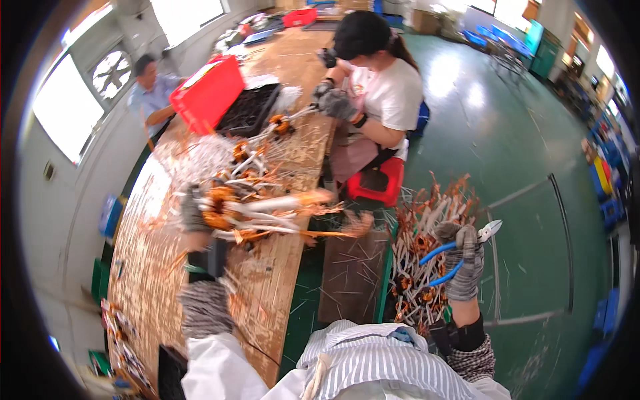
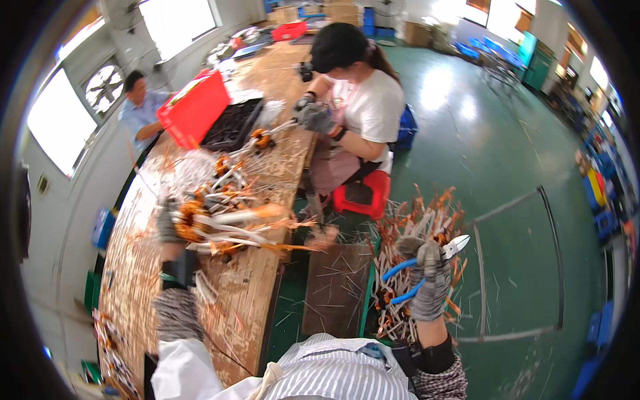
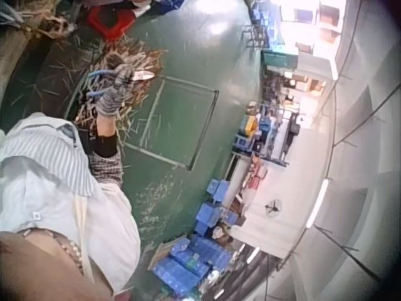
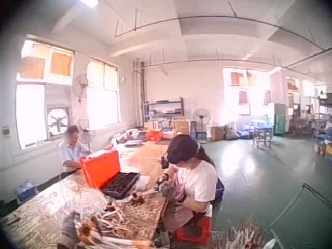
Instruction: Grouping and securing white insulated wires around copper toroid coils using zip ties and cutting the excess with pliers.
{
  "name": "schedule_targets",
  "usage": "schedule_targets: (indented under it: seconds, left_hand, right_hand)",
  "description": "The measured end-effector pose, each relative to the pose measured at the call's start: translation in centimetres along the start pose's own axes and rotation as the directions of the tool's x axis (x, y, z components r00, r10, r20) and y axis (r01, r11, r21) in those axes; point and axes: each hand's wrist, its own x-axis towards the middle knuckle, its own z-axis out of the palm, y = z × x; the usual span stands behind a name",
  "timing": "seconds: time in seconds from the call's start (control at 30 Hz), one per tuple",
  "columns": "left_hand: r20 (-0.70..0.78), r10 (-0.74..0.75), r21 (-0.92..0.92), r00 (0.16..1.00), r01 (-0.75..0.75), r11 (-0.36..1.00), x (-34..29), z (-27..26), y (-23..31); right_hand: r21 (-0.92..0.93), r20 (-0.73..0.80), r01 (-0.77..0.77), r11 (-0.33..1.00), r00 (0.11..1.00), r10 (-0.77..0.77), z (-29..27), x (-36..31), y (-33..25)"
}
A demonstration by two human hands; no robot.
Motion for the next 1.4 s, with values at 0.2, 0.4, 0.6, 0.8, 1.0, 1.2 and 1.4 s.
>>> schedule_targets:
  seconds: [0.2, 0.4, 0.6, 0.8, 1.0, 1.2, 1.4]
  left_hand:
    - [0.049, -0.008, 0.883, 0.999, -0.040, 0.467, 18.2, -9.2, -2.3]
    - [0.317, 0.066, 0.736, 0.946, -0.201, -0.646, 16.0, -6.3, -9.7]
    - [0.386, 0.350, 0.903, 0.853, -0.272, -0.332, 7.7, 7.1, -4.9]
    - [0.667, -0.301, 0.697, 0.681, -0.428, 0.575, -12.2, 20.0, -15.0]
    - [0.486, -0.864, 0.722, -0.131, -0.497, 0.482, -33.4, 31.5, -35.6]
    - [0.474, -0.861, -0.052, -0.186, -0.982, 0.184, -42.6, 41.4, -51.7]
    - [0.147, -0.961, -0.613, -0.233, -0.785, 0.096, -45.1, 44.9, -64.1]
  right_hand:
    - [-0.025, -0.545, -0.379, 0.925, 0.781, 0.305, -11.8, -8.4, 2.1]
    - [0.226, -0.863, -0.465, 0.856, 0.312, 0.398, -18.6, -20.2, 3.5]
    - [0.580, -0.745, -0.363, 0.729, 0.126, 0.655, -21.1, -26.8, 2.9]
    - [0.680, -0.486, -0.535, 0.501, 0.183, 0.854, -22.8, -26.5, 2.8]
    - [0.678, -0.303, -0.575, 0.458, 0.350, 0.886, -25.0, -28.0, 1.5]
    - [0.852, -0.429, -0.251, 0.460, 0.169, 0.887, -26.9, -33.2, -0.6]
    - [0.899, -0.404, -0.157, 0.409, 0.062, 0.913, -29.9, -36.8, 3.7]
